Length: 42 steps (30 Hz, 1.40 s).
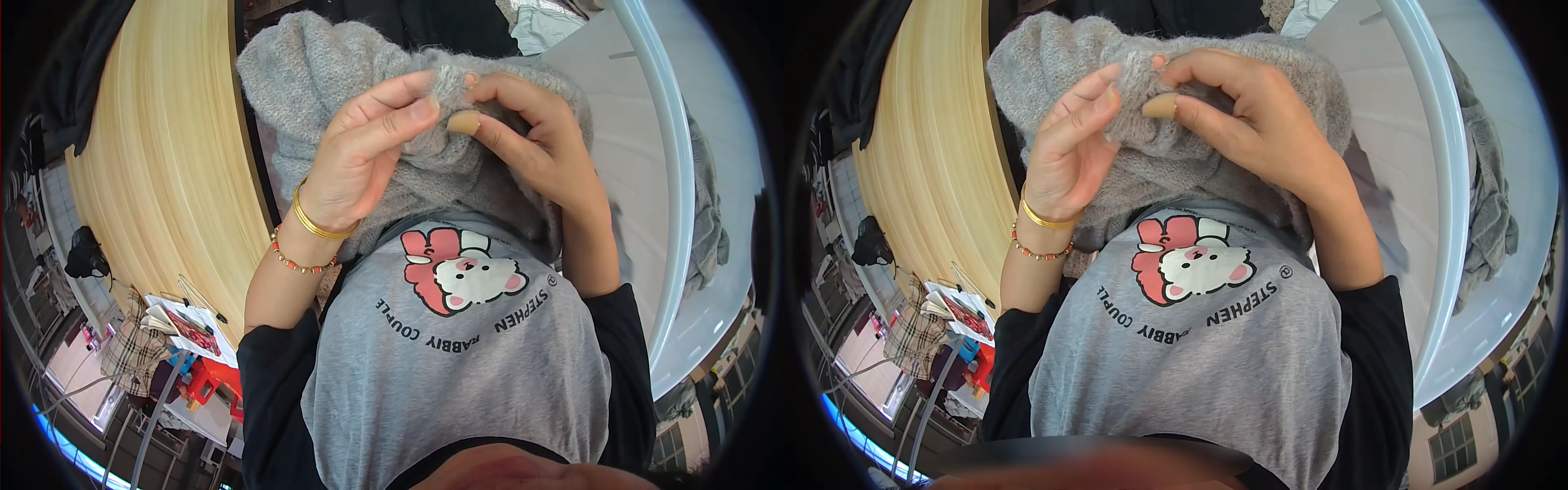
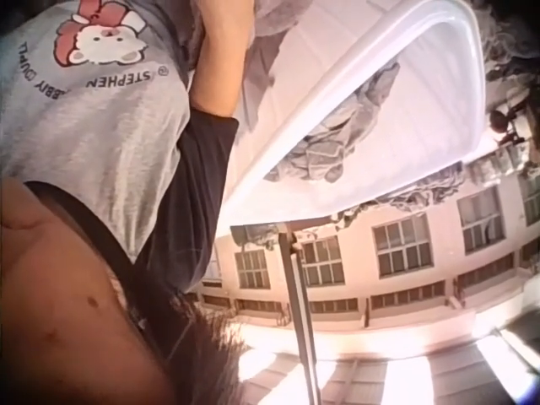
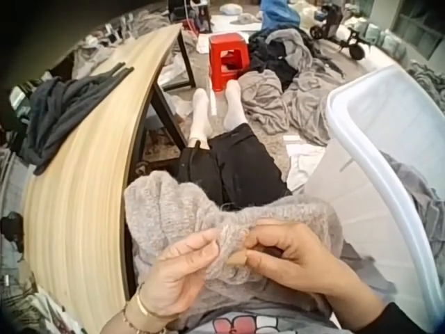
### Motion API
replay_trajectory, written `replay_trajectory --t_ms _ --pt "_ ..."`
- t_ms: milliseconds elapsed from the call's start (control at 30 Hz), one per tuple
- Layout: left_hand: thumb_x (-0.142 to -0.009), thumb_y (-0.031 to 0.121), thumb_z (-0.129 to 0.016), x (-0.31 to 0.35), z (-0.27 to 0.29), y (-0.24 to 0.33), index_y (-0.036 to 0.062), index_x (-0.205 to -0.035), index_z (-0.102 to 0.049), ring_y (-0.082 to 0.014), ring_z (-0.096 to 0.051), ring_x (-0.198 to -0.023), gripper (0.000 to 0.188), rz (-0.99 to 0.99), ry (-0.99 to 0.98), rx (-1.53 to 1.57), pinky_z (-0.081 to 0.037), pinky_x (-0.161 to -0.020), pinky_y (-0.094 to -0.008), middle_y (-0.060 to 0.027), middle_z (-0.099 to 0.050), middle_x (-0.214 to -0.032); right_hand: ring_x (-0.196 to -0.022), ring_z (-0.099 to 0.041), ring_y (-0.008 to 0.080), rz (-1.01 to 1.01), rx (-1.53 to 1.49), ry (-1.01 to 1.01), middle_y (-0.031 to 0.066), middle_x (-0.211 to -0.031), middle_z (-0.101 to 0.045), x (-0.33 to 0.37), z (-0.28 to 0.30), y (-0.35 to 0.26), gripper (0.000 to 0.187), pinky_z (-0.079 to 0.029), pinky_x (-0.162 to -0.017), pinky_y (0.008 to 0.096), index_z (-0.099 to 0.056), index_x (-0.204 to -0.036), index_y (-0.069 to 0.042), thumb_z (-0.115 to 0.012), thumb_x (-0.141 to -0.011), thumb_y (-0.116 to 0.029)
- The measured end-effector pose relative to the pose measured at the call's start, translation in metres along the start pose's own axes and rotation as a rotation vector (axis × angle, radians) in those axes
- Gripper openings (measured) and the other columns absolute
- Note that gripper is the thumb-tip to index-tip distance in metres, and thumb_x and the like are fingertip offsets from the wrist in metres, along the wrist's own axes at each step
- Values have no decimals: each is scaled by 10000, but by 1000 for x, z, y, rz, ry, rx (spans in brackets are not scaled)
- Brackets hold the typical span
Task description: Buttoning garments in a garment factory.
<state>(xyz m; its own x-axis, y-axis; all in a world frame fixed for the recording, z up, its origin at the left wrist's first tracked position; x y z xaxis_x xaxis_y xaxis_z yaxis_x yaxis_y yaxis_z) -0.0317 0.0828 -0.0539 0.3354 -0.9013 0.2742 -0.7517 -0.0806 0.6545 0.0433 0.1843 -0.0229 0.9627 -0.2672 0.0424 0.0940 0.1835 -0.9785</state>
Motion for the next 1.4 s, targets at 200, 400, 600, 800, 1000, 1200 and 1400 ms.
replay_trajectory --t_ms 200,400,600,800,1000,1200,1400 --pt "-906 123 -683 -2 -10 7 9 -1167 -644 -84 -619 -987 287 -26 -33 -99 -475 -893 -250 -37 -691 -1076 -1002 -638 138 -10 255 211 82 -1091 -672 16 35 -19 285 -466 -885 242 -606 -1134 10 -603 -854 64" --pt "-899 101 -691 1 -16 7 23 -1101 -662 -76 -629 -913 218 -66 -28 -46 -482 -848 -227 -35 -697 -1034 -864 -683 174 65 472 168 84 -941 -689 29 37 -47 291 -508 -781 250 -637 -1064 4 -613 -792 105" --pt "-921 106 -662 4 -26 25 17 -994 -679 -79 -610 -848 116 -311 34 -526 -488 -772 -227 1 -669 -936 -705 -675 177 586 865 -131 74 -923 -683 46 -34 -92 240 -504 -534 276 -707 -951 -56 -628 -734 -122" --pt "-934 107 -642 13 -43 29 3 -991 -669 -49 -581 -809 121 -432 -35 -740 -473 -714 -209 2 -663 -892 -628 -662 170 806 797 86 109 -889 -700 50 -17 -100 240 -481 -469 253 -722 -940 -31 -712 -705 -79" --pt "-939 107 -640 14 -37 20 2 -1026 -662 -28 -564 -782 138 -288 -25 -606 -458 -684 -182 25 -654 -862 -657 -644 167 797 675 196 116 -827 -673 50 0 -102 228 -499 -534 242 -735 -879 -9 -762 -653 -2" --pt "-932 93 -653 13 -35 22 3 -1034 -663 -22 -568 -779 137 -313 8 -588 -460 -681 -174 26 -658 -856 -659 -634 167 734 600 212 106 -808 -658 44 4 -98 229 -500 -555 240 -739 -863 -5 -763 -642 48" --pt "-921 93 -668 14 -33 27 5 -1041 -663 -27 -599 -809 150 -360 14 -696 -485 -707 -184 10 -679 -862 -666 -632 167 729 607 213 113 -817 -658 41 4 -92 252 -492 -561 236 -733 -885 3 -736 -644 78"
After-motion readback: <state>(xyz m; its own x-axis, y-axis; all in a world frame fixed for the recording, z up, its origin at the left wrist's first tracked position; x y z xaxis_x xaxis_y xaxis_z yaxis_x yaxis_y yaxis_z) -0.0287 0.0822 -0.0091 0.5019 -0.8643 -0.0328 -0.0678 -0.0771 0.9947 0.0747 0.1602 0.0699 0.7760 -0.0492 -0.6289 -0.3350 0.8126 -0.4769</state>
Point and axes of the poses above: each hand's wrist, its own x-axis away from the middle knuckle, its own z-axis out of the back of the hand, y = z × x, the point moved 10 cm from there along -x, towards the middle knuckle
